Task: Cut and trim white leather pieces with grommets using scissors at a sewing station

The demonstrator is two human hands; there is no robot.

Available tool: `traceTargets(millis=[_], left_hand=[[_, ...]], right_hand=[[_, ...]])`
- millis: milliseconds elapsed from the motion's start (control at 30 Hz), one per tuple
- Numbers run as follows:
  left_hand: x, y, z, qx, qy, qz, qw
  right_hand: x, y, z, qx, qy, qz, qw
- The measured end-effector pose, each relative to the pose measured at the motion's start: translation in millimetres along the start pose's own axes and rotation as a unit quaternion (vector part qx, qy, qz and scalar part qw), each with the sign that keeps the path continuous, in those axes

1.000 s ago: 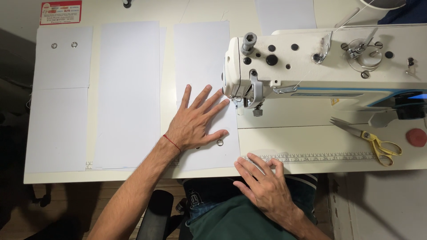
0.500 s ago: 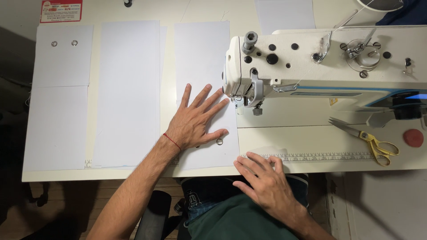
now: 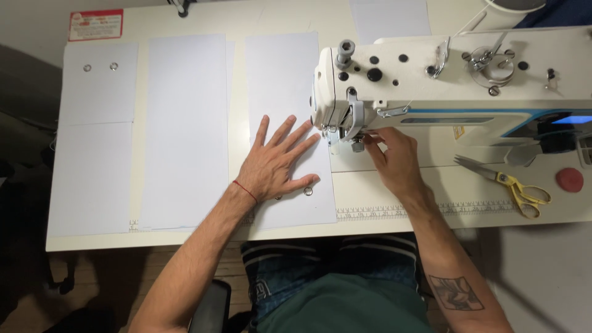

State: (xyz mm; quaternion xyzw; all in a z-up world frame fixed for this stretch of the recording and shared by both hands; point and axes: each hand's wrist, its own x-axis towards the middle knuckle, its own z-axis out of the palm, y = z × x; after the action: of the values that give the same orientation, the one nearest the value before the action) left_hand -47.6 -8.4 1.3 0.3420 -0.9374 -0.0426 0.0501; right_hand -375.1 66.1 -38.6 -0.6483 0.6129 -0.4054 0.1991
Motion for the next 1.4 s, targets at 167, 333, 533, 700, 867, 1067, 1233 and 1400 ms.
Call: traceTargets(millis=[167,333,533,700,867,1067,1233,1400], left_hand=[[1,-2,8,0.007,0.000,-0.002,1.000],[1,-3,12,0.024,-0.001,-0.001,1.000],[-4,0,12,0.016,0.004,0.007,1.000],[-2,0,13,0.031,-0.010,-0.001,0.999],[-9,-8,19,0.042,0.100,0.073,0.991],[-8,-7,20,0.045,0.087,0.074,0.992],[-9,-7,18,0.056,0.088,0.068,0.992],[-7,-6,16,0.028,0.065,0.070,0.995]], right_hand=[[4,13,7,-0.052,0.031,-0.038,0.997],[6,14,15,-0.059,0.068,-0.062,0.994],[-3,14,17,-0.071,0.058,-0.052,0.994],[-19,-25,-41,-0.257,0.153,-0.147,0.943],[-84,-24,-111,-0.348,0.259,-0.139,0.890],[-122,25,-127,-0.350,0.222,-0.101,0.904],[-127,45,-119,-0.313,0.217,-0.056,0.923],[-129,41,-118,-0.297,0.227,-0.052,0.926]])
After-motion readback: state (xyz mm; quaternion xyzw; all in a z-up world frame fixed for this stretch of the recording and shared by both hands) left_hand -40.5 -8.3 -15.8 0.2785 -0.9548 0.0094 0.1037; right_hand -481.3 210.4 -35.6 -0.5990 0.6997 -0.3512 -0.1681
